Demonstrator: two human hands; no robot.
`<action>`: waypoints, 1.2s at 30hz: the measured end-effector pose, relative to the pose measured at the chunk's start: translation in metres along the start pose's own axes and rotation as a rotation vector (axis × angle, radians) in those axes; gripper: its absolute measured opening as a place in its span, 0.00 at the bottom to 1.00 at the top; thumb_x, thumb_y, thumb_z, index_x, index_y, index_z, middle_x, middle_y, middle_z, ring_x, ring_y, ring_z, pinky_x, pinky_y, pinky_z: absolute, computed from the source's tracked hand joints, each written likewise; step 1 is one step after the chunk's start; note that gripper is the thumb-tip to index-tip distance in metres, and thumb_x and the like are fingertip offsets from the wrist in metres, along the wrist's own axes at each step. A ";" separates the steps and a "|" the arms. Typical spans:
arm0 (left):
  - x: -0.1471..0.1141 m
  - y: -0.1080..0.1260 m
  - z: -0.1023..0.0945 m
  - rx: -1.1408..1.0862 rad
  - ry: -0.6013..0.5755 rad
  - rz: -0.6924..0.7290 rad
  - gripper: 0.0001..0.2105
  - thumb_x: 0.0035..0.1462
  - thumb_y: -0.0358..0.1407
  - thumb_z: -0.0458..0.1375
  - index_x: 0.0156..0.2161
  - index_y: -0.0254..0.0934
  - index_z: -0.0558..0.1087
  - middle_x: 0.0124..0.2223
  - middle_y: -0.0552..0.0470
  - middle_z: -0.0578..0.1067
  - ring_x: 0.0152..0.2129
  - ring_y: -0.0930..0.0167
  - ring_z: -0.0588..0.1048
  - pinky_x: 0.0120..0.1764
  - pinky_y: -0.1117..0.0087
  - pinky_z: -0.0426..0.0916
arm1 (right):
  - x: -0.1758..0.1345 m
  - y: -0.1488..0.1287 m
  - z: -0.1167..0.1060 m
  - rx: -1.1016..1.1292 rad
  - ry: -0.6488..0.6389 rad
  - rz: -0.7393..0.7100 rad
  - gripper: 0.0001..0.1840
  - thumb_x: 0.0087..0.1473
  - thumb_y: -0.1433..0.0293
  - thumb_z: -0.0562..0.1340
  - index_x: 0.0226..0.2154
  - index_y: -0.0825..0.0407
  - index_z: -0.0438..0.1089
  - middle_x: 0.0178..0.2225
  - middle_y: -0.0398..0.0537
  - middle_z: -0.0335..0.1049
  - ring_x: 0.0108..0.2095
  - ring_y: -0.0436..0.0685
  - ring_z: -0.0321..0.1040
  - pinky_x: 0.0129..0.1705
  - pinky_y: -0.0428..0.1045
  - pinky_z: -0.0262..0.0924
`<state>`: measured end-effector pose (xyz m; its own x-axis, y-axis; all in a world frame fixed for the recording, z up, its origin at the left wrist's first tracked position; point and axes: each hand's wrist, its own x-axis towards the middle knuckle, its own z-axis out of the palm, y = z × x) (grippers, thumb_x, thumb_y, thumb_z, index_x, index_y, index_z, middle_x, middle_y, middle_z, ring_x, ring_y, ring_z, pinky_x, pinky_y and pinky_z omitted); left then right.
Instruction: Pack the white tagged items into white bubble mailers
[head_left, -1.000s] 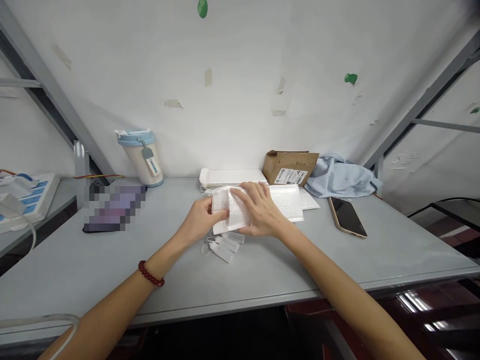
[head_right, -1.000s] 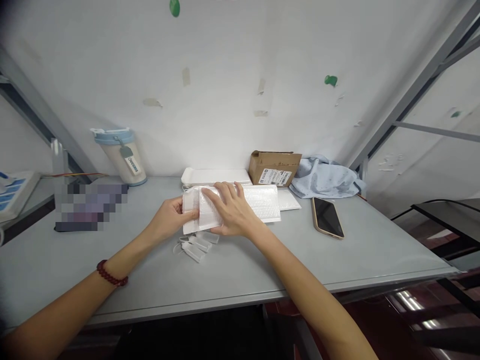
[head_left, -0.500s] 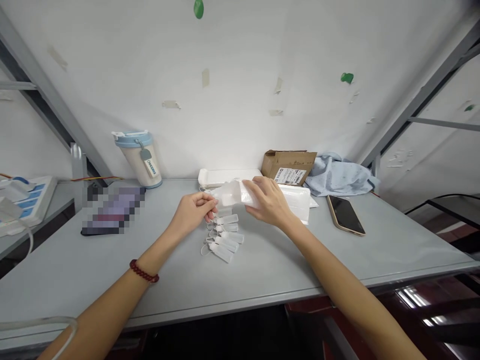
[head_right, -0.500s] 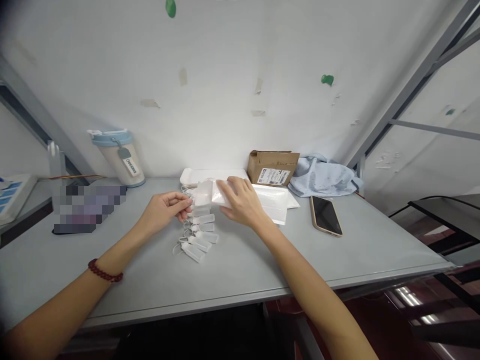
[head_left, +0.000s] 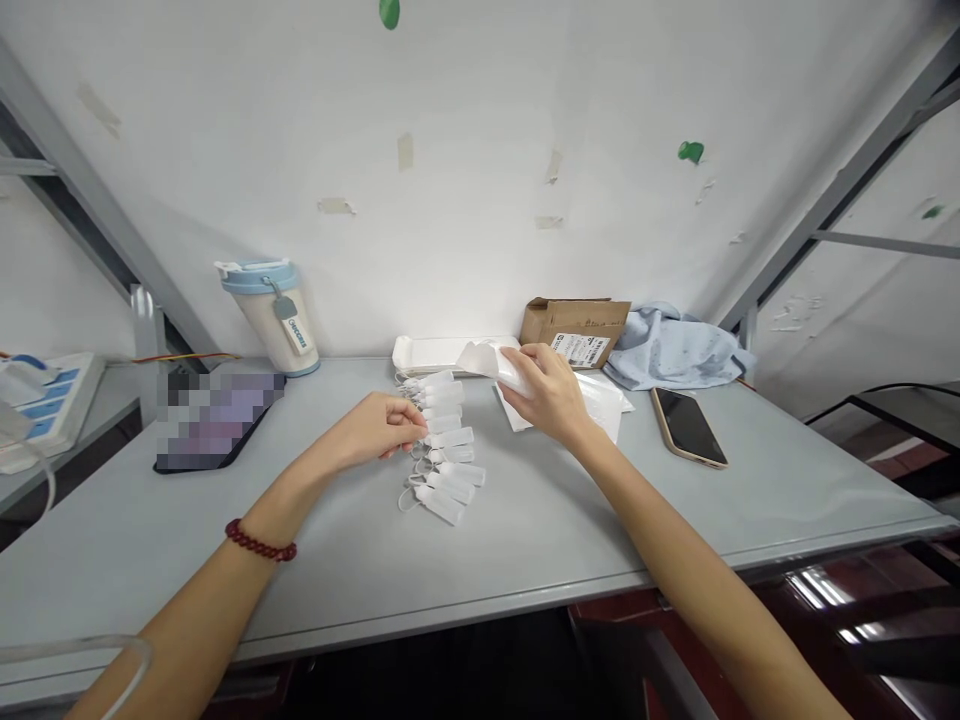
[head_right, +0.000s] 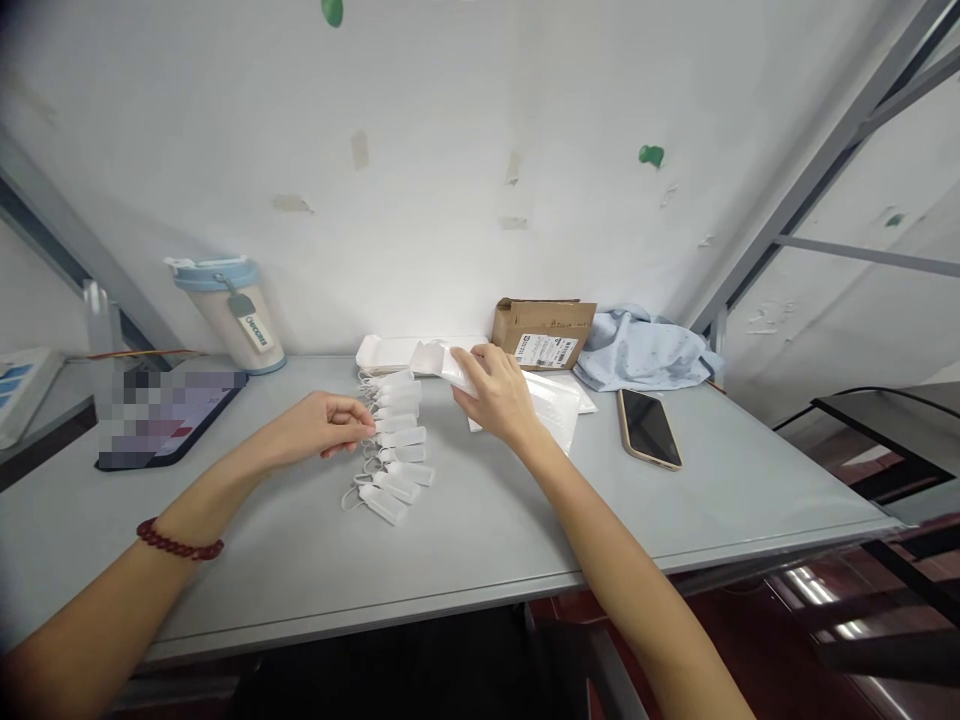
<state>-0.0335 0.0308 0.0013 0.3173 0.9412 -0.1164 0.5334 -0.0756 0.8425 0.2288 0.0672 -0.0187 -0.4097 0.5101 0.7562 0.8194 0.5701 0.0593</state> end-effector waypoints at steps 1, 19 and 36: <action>0.001 -0.001 0.000 0.015 -0.008 0.000 0.09 0.43 0.41 0.60 0.26 0.36 0.74 0.19 0.55 0.71 0.14 0.76 0.63 0.19 0.75 0.58 | 0.000 0.000 0.000 0.010 -0.006 0.004 0.20 0.54 0.67 0.57 0.51 0.50 0.62 0.41 0.54 0.63 0.40 0.59 0.62 0.40 0.53 0.58; 0.002 -0.003 0.022 0.121 0.007 -0.066 0.07 0.38 0.38 0.60 0.19 0.36 0.74 0.11 0.56 0.67 0.06 0.75 0.60 0.13 0.75 0.53 | 0.000 -0.004 0.001 0.059 -0.079 0.026 0.21 0.55 0.65 0.57 0.51 0.50 0.62 0.40 0.53 0.63 0.40 0.59 0.62 0.39 0.53 0.58; -0.005 0.013 0.008 -0.183 0.006 0.158 0.07 0.46 0.37 0.59 0.24 0.37 0.68 0.20 0.57 0.68 0.17 0.76 0.65 0.24 0.74 0.61 | 0.000 -0.005 0.001 0.055 -0.140 0.018 0.21 0.54 0.66 0.57 0.51 0.51 0.62 0.41 0.54 0.63 0.40 0.59 0.62 0.40 0.53 0.58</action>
<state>-0.0221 0.0222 0.0085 0.3805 0.9244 0.0274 0.3264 -0.1620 0.9313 0.2243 0.0651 -0.0202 -0.4500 0.6035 0.6582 0.8058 0.5921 0.0080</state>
